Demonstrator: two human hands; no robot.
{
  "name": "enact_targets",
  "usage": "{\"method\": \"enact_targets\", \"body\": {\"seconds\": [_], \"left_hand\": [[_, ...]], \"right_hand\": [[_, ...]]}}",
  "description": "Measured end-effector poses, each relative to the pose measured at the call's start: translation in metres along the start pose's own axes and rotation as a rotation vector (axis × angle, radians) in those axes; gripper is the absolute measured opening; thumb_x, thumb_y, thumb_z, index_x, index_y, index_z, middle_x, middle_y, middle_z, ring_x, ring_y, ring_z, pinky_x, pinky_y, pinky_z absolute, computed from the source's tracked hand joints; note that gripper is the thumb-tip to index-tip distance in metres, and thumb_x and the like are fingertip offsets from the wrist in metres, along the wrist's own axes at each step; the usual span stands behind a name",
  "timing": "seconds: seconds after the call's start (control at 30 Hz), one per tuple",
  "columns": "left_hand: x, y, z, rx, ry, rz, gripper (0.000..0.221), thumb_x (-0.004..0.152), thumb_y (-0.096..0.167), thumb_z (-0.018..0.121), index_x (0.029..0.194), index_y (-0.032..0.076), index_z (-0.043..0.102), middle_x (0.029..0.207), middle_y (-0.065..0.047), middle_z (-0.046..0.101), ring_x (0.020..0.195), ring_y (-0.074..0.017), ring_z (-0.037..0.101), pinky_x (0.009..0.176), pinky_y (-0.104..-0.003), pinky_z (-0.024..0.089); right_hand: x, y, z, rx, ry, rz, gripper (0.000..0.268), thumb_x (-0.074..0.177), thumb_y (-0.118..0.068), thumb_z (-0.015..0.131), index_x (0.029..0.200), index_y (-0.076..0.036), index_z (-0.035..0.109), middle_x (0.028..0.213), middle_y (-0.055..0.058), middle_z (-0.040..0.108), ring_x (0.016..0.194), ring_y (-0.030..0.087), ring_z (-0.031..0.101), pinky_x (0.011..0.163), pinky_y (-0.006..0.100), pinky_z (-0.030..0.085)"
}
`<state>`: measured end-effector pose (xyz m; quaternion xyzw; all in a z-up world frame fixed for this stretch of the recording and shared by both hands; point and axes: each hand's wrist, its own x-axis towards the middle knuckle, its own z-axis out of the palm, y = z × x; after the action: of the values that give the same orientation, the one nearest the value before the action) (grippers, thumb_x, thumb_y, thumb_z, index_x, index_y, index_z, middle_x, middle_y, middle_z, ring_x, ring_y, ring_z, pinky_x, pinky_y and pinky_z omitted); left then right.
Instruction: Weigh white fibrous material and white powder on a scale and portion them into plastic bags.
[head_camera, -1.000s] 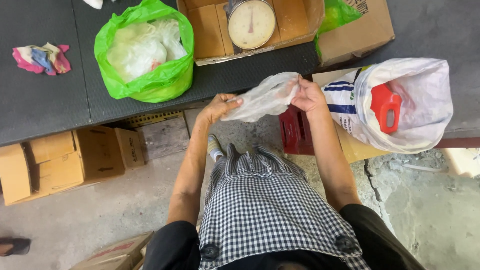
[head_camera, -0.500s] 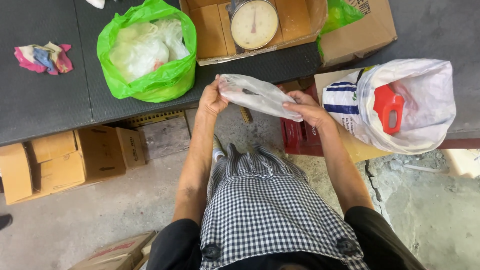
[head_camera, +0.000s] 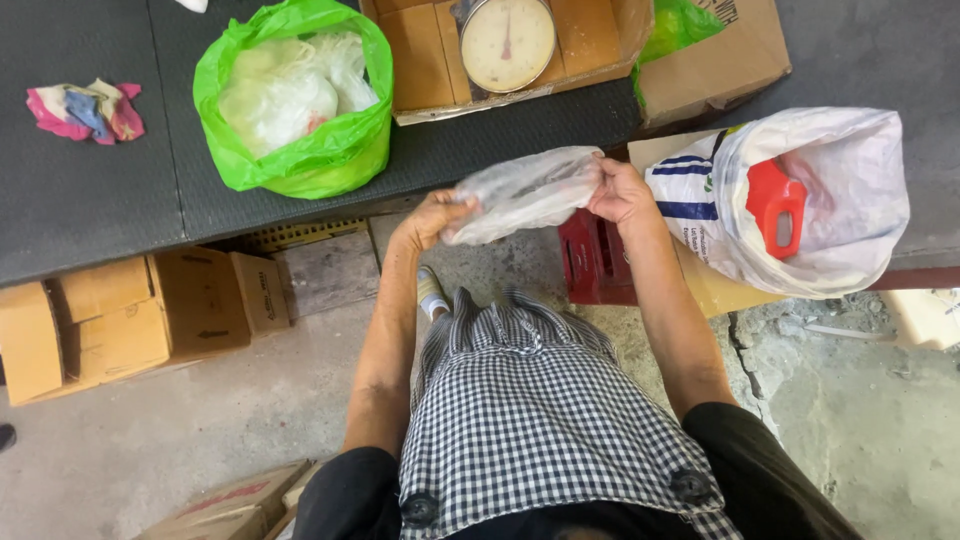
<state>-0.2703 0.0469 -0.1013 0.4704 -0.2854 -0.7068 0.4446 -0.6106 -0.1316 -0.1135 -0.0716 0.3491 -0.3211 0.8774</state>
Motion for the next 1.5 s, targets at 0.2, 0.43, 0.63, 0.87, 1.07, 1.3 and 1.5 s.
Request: {"method": "enact_targets", "body": {"seconds": [0.2,0.43,0.63,0.87,1.07,1.3,1.5], "left_hand": [[0.003,0.005,-0.013,-0.638,0.089,0.15,0.025,0.102,0.022,0.059,0.116,0.002,0.062,0.11,-0.013,0.072,0.097,-0.0249,0.073,0.087,-0.043,0.064],[0.034,-0.013,-0.028,-0.763,0.134,0.208,0.027,0.101,0.006,0.05,0.126,0.0,0.06,0.116,-0.015,0.072,0.105,-0.0266,0.072,0.094,-0.042,0.062],[0.01,0.002,-0.001,-0.63,0.074,0.343,0.029,0.103,0.002,0.057,0.129,0.011,0.066,0.109,-0.008,0.071,0.094,-0.0182,0.068,0.085,-0.036,0.059],[-0.022,0.039,0.09,0.336,0.275,0.413,0.044,0.084,0.017,0.081,0.125,0.011,0.067,0.113,-0.004,0.071,0.099,-0.0184,0.068,0.086,-0.031,0.057],[0.027,-0.024,0.077,0.744,0.566,0.423,0.028,0.097,0.029,0.074,0.112,0.005,0.077,0.101,-0.012,0.07,0.088,-0.0227,0.067,0.08,-0.036,0.054],[0.046,-0.034,0.049,-0.531,0.422,0.178,0.025,0.104,0.018,0.057,0.12,0.001,0.067,0.104,-0.012,0.073,0.089,-0.0232,0.07,0.076,-0.036,0.061],[0.067,-0.025,0.005,-0.809,0.277,0.16,0.025,0.104,0.005,0.051,0.126,0.007,0.065,0.107,-0.01,0.071,0.091,-0.0227,0.07,0.069,-0.033,0.059]], "right_hand": [[-0.046,0.003,0.012,-0.251,-0.055,-0.013,0.026,0.098,-0.014,0.067,0.122,-0.005,0.063,0.109,0.013,0.07,0.099,0.028,0.071,0.092,0.046,0.059],[-0.083,0.012,0.022,-0.586,-0.419,-0.287,0.033,0.093,0.009,0.072,0.116,-0.012,0.063,0.111,-0.003,0.064,0.095,0.01,0.059,0.082,0.029,0.049],[-0.087,0.01,0.048,-1.513,-0.273,-0.528,0.039,0.092,0.001,0.075,0.129,-0.011,0.071,0.126,0.002,0.069,0.117,0.019,0.064,0.101,0.036,0.05],[-0.071,0.006,0.05,-1.7,0.223,-0.977,0.081,0.079,0.003,0.073,0.153,-0.013,0.044,0.132,0.029,0.055,0.123,0.041,0.056,0.106,0.043,0.047],[-0.071,-0.005,0.063,-0.933,0.171,-0.608,0.065,0.081,0.011,0.062,0.141,-0.011,0.05,0.113,0.015,0.067,0.108,0.034,0.066,0.093,0.049,0.055],[0.0,-0.051,-0.046,-0.137,-0.248,-0.112,0.048,0.081,0.006,0.055,0.126,-0.005,0.066,0.1,0.012,0.067,0.096,0.03,0.066,0.101,0.053,0.053],[-0.102,-0.053,0.057,0.015,-0.194,-0.113,0.033,0.075,-0.005,0.063,0.107,-0.007,0.066,0.102,0.015,0.073,0.099,0.035,0.069,0.094,0.055,0.051]]}}
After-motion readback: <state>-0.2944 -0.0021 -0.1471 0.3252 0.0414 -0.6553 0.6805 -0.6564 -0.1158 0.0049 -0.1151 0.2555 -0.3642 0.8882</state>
